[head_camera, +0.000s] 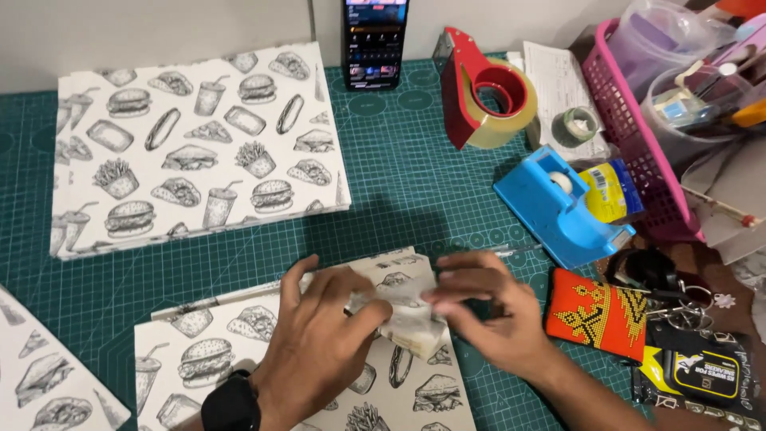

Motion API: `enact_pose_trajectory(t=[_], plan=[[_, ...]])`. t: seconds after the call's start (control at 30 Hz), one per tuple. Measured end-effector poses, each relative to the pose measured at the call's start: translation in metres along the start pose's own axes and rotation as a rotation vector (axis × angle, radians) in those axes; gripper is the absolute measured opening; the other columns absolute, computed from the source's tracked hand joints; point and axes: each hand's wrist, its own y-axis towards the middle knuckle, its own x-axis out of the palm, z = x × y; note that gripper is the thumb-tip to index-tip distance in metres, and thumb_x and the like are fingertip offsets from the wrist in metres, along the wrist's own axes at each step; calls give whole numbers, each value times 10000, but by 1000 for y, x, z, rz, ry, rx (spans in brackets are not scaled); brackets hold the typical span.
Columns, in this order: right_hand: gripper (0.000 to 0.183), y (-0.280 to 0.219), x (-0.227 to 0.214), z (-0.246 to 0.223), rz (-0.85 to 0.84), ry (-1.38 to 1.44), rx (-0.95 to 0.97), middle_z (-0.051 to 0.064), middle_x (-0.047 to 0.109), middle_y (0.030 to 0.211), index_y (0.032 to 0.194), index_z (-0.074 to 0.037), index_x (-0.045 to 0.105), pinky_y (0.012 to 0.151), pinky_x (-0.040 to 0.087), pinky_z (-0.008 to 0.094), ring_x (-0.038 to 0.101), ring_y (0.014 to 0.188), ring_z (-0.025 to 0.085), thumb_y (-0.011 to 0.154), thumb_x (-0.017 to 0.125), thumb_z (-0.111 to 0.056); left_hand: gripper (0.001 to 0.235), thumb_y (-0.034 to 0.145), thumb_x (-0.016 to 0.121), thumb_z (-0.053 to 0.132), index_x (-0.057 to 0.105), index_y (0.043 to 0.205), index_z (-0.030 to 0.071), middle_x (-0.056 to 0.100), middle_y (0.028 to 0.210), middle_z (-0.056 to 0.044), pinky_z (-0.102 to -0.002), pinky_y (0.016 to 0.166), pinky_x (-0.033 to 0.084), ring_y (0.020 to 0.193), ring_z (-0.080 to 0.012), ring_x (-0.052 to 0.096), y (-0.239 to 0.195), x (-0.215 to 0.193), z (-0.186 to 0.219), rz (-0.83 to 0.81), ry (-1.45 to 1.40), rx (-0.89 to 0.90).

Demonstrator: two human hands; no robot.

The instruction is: Folding the edges of printed burger wrapping paper on a workstation

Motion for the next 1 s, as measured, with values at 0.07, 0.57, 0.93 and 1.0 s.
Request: enact_pose_trajectory(t=[0.07, 0.57, 0.93, 1.0], plan=[[171, 2, 0, 1, 18, 5, -81, 160, 654, 1191, 1134, -43, 594, 652, 771, 203, 854, 883, 204, 1003, 628, -148, 254, 810, 709, 18, 647, 993, 183, 648, 986, -57, -615, 1035, 342, 980, -277, 617, -2, 0, 0, -5, 3, 11], [233, 2, 1, -1, 40, -123, -99, 67, 803, 1047, 1137, -22, 637, 1068, 575, 383, 702, 1205, 279, 977, 656, -190, 275, 836, 632, -15, 641, 1008, 199, 655, 947, -38, -581, 976, 367, 928, -267, 635, 1, -3, 1, 31, 32, 21], [208, 1, 4, 1, 4, -152, -113, 133, 721, 1128, 1092, -34, 696, 1024, 621, 295, 743, 1107, 195, 900, 758, -84, 296, 779, 675, 12, 676, 1029, 170, 558, 1284, -192, -698, 1076, 274, 1252, -380, 530, 5, -9, 2, -36, -27, -32], [185, -3, 2, 5, 17, -91, -119, 78, 755, 1096, 1091, -63, 679, 1035, 608, 321, 731, 1142, 217, 922, 733, -117, 281, 806, 664, 4, 664, 1030, 173, 614, 1137, -133, -662, 1047, 307, 1126, -336, 585, 3, -5, 1, -27, -36, -20]])
